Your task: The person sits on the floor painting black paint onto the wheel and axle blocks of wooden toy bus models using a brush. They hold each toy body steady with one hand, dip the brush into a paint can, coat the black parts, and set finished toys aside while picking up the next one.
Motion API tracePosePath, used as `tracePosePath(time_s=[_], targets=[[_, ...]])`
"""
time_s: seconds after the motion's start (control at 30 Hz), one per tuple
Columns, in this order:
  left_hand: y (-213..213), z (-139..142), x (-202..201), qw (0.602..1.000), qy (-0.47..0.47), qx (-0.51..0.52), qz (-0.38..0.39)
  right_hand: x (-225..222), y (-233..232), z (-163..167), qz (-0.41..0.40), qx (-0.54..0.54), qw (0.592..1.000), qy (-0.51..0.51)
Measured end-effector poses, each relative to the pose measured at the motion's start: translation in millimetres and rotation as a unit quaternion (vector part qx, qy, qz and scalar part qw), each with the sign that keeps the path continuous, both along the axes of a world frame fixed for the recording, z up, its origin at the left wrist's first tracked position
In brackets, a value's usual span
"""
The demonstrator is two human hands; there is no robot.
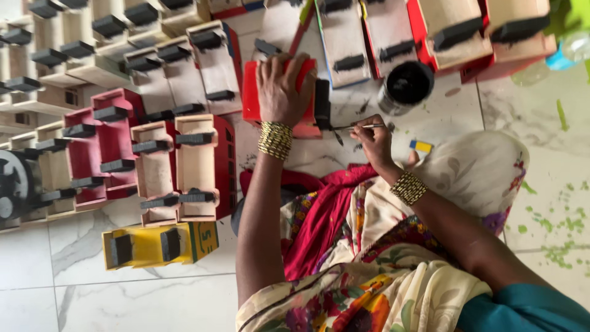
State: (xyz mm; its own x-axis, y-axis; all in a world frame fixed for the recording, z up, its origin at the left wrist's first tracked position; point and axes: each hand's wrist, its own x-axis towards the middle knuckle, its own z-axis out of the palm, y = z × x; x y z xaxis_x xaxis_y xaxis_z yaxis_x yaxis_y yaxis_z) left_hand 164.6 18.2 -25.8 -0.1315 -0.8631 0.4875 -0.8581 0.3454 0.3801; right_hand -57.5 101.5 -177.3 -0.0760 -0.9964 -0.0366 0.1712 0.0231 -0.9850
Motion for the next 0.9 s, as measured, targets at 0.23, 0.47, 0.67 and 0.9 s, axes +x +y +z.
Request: tracePosePath(time_s=[0.23, 0.47, 0.67, 0.9], targets=[[-2, -1, 0, 1.000, -0.003, 0.012, 0.006, -21, -21, 14, -0.055, -0.006, 0.988, -0.146], [-2, 2, 2, 1.000, 0.006, 0.013, 0.005, -5, -36, 3, -0.049, -0.041, 0.990, -0.126], [-5, 1, 0, 1.000, 0.000, 0.027, 0.012, -13, 1, 5, -0.042, 0.074, 0.993, -0.084], [-4, 2, -1, 1.000, -0.007, 0.026, 0.014, -1, -39, -5, -0.098, 0.003, 0.985, -0.145]])
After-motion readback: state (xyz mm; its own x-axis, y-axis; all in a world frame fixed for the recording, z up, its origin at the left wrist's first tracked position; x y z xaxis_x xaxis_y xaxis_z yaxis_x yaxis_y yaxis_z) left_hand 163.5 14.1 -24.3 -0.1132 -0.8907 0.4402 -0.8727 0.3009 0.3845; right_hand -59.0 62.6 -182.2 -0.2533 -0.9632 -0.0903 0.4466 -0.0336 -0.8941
